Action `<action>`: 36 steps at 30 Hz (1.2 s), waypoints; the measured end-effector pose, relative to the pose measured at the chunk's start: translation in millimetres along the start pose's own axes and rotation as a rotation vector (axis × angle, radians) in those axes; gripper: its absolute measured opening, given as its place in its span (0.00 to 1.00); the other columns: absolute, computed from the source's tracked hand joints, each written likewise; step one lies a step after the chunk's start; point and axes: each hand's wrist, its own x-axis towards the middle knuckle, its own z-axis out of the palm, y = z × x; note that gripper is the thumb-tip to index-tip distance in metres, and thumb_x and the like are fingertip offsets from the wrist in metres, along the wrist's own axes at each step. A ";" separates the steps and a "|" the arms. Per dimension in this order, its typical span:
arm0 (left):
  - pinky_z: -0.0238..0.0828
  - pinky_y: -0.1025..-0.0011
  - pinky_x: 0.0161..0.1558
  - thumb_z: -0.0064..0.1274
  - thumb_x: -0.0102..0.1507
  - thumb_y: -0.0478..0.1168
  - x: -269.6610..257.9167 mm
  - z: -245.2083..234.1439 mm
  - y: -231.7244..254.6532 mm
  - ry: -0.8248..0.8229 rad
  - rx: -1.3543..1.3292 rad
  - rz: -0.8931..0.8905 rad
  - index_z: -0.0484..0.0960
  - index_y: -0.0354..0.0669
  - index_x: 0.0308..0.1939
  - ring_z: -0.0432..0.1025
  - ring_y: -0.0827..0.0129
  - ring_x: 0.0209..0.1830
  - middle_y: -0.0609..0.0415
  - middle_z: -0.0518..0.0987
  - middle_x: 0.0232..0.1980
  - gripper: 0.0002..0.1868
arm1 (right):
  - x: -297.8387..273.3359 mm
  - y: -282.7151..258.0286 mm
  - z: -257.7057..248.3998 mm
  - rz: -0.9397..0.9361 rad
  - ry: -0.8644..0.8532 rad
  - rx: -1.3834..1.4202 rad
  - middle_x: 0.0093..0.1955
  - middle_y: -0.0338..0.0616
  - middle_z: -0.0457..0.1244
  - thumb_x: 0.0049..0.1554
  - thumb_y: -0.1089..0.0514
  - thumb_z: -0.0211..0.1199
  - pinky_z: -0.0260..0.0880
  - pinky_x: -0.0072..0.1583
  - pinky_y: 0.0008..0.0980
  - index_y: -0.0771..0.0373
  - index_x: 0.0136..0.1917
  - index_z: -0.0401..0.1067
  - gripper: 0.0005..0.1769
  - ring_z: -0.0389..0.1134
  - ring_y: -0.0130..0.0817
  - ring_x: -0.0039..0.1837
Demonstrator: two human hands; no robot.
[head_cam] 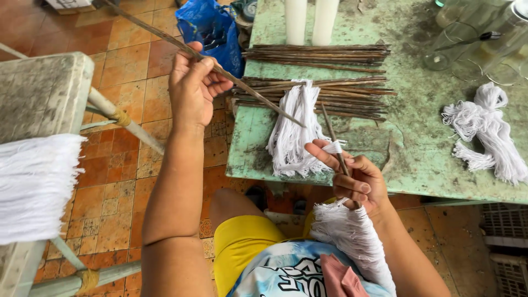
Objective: Preparing candle wicks by wrapping cotton thread around wooden sticks and cutting them to size.
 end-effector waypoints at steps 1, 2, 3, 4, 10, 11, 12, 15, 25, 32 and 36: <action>0.84 0.65 0.33 0.50 0.66 0.33 -9.8 1.5 3.8 0.009 -0.002 0.007 0.71 0.47 0.56 0.79 0.62 0.30 0.49 0.81 0.38 0.15 | -0.8 2.9 2.1 0.011 0.002 -0.003 0.84 0.61 0.44 0.60 0.67 0.48 0.46 0.22 0.16 0.72 0.78 0.47 0.34 0.56 0.22 0.25; 0.85 0.65 0.34 0.50 0.67 0.32 -19.1 3.0 7.1 -0.015 -0.022 -0.001 0.71 0.46 0.56 0.79 0.62 0.31 0.48 0.81 0.39 0.14 | -1.4 5.4 4.0 0.035 -0.016 0.030 0.85 0.59 0.42 0.63 0.64 0.47 0.47 0.22 0.16 0.72 0.79 0.46 0.33 0.57 0.22 0.25; 0.85 0.66 0.34 0.49 0.67 0.30 -28.5 5.1 9.2 -0.040 -0.041 -0.014 0.70 0.45 0.57 0.80 0.62 0.31 0.46 0.80 0.39 0.14 | -3.3 8.4 5.4 0.054 -0.031 0.065 0.86 0.57 0.39 0.67 0.62 0.46 0.47 0.21 0.16 0.71 0.81 0.44 0.32 0.57 0.23 0.25; 0.85 0.66 0.34 0.49 0.67 0.30 -33.9 5.6 8.3 -0.033 -0.043 -0.012 0.70 0.45 0.57 0.80 0.62 0.31 0.46 0.80 0.39 0.14 | -4.6 12.4 6.4 0.061 -0.026 0.065 0.86 0.57 0.39 0.67 0.62 0.46 0.47 0.21 0.16 0.71 0.81 0.44 0.32 0.57 0.23 0.25; 0.86 0.63 0.37 0.51 0.67 0.34 -48.3 16.1 7.6 -0.040 0.027 0.009 0.70 0.47 0.57 0.79 0.62 0.33 0.51 0.79 0.41 0.15 | -8.3 23.3 10.0 0.047 0.007 -0.019 0.85 0.60 0.41 0.67 0.61 0.47 0.47 0.21 0.13 0.72 0.82 0.44 0.33 0.56 0.18 0.24; 0.86 0.63 0.36 0.52 0.67 0.34 -48.0 17.8 7.1 -0.041 0.009 -0.006 0.70 0.47 0.57 0.79 0.62 0.33 0.51 0.79 0.40 0.15 | -8.6 23.7 9.2 0.048 0.012 -0.020 0.85 0.60 0.41 0.67 0.60 0.47 0.47 0.21 0.13 0.71 0.82 0.44 0.33 0.56 0.19 0.24; 0.86 0.63 0.36 0.52 0.67 0.34 -47.5 19.8 6.4 -0.042 -0.010 -0.021 0.71 0.47 0.57 0.79 0.63 0.32 0.52 0.79 0.40 0.15 | -8.7 23.8 8.4 0.048 0.018 -0.021 0.85 0.60 0.41 0.67 0.60 0.47 0.48 0.21 0.13 0.71 0.82 0.44 0.33 0.57 0.19 0.24; 0.85 0.63 0.34 0.54 0.66 0.35 -46.0 22.5 0.5 -0.064 -0.022 -0.055 0.70 0.48 0.57 0.80 0.63 0.32 0.55 0.78 0.39 0.16 | -8.7 24.1 6.3 0.048 0.017 -0.012 0.84 0.61 0.41 0.68 0.59 0.46 0.48 0.21 0.14 0.72 0.81 0.44 0.33 0.58 0.19 0.23; 0.90 0.57 0.41 0.57 0.65 0.35 -75.1 36.1 -33.3 -0.202 -0.102 -0.089 0.72 0.48 0.53 0.82 0.57 0.35 0.44 0.81 0.40 0.15 | -1.2 26.5 15.7 -0.022 -0.213 -0.249 0.84 0.63 0.40 0.64 0.56 0.51 0.65 0.26 0.13 0.72 0.82 0.36 0.42 0.61 0.15 0.25; 0.75 0.70 0.46 0.63 0.64 0.40 -177.5 45.4 -138.1 -0.282 0.144 -0.148 0.76 0.45 0.44 0.71 0.67 0.43 0.52 0.78 0.41 0.11 | -1.4 31.3 3.3 -0.171 0.095 -0.643 0.77 0.55 0.55 0.65 0.47 0.52 0.64 0.23 0.18 0.67 0.79 0.51 0.36 0.57 0.15 0.21; 0.75 0.71 0.46 0.55 0.70 0.40 -203.2 40.5 -87.9 -0.466 0.367 -0.201 0.74 0.40 0.35 0.72 0.75 0.35 0.51 0.80 0.31 0.11 | -1.4 23.6 5.5 -0.199 0.238 -0.753 0.73 0.49 0.62 0.67 0.47 0.45 0.61 0.21 0.15 0.65 0.77 0.58 0.31 0.56 0.14 0.20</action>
